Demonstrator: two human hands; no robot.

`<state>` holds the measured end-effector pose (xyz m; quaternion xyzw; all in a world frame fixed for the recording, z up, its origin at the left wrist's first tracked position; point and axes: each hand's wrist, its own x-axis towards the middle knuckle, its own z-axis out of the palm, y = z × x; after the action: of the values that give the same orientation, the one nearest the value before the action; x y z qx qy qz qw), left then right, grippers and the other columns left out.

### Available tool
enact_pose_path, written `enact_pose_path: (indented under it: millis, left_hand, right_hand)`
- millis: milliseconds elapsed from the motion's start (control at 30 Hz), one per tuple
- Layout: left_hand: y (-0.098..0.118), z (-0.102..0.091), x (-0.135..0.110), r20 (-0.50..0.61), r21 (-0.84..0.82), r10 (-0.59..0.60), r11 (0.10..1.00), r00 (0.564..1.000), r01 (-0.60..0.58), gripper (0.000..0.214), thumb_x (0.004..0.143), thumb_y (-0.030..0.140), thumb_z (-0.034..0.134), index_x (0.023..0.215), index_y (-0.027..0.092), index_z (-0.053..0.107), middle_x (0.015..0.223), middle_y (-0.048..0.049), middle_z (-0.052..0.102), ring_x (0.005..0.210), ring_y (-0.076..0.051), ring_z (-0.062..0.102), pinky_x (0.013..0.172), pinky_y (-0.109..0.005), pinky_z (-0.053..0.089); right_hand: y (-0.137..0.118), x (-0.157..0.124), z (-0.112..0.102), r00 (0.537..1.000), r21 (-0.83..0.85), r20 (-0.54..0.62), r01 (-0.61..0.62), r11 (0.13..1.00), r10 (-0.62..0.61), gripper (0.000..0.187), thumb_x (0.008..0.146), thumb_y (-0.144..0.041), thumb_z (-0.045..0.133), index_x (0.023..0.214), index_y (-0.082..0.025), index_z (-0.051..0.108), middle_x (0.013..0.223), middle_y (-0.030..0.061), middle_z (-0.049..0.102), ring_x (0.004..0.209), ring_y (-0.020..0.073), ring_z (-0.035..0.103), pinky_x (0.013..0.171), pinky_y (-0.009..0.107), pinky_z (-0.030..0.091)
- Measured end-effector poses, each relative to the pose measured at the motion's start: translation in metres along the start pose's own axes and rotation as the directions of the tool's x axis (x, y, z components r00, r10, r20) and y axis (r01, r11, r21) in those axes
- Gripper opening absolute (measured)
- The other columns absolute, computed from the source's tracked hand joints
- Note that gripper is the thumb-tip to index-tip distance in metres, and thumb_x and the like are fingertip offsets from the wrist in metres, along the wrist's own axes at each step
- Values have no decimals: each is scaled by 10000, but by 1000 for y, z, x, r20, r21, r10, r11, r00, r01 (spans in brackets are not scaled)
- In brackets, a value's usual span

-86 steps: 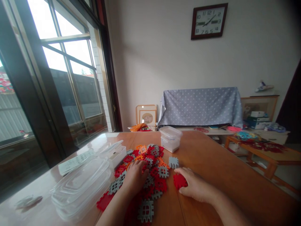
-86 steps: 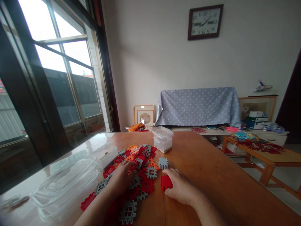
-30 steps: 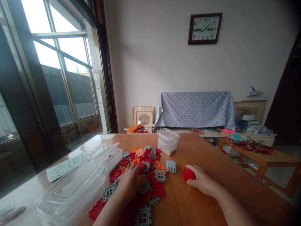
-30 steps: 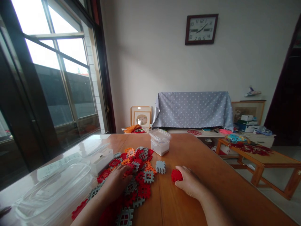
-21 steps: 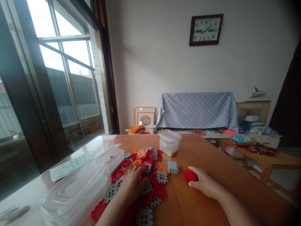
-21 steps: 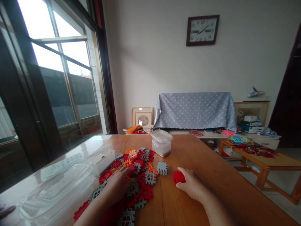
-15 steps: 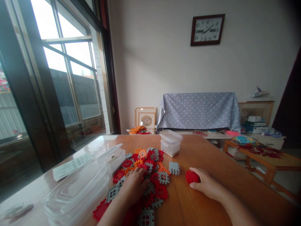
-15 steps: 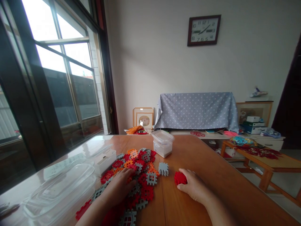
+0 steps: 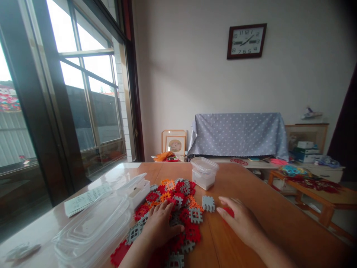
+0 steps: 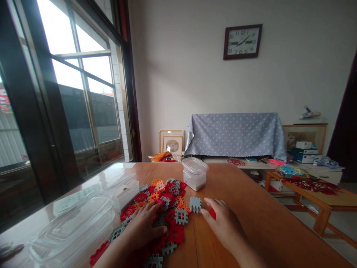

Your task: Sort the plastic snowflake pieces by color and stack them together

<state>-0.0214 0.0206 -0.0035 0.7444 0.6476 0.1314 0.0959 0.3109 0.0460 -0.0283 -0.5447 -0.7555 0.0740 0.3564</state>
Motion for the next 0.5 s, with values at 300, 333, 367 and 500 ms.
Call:
enact_pose_path:
  millis: [300,333,367,500]
  left_hand:
    - [0,0,0,-47,2,59,998,997,-59,502,789,339,637,1287,276,653,1443,-77,575,1286,-307,546,1054,-382,421]
    - [0,0,0,-57,6,60,998,997,-60,474,789,304,627,1261,279,661,1414,-74,595,1260,-299,562,1033,-373,432]
    - [0,0,0,-67,8,61,998,996,-61,449,790,277,615,1236,281,668,1380,-72,614,1235,-292,575,1014,-366,441]
    - [-1,2,2,-83,13,62,998,995,-61,369,801,215,593,1150,296,680,1240,-59,667,1141,-269,612,970,-348,454]
  right_hand:
    - [-59,-13,15,983,78,149,98,992,-109,289,932,-341,536,1123,-268,740,995,60,766,924,218,696,844,318,515]
    - [-62,-14,16,980,91,169,90,992,-104,286,928,-337,541,1119,-270,743,985,55,766,905,211,696,832,307,514]
    - [-65,-15,16,977,102,188,81,991,-99,283,924,-335,548,1116,-274,746,980,52,765,894,206,696,821,297,512]
    - [-75,-19,15,965,97,248,63,993,-85,272,906,-334,574,1105,-286,753,969,47,758,874,199,687,798,274,500]
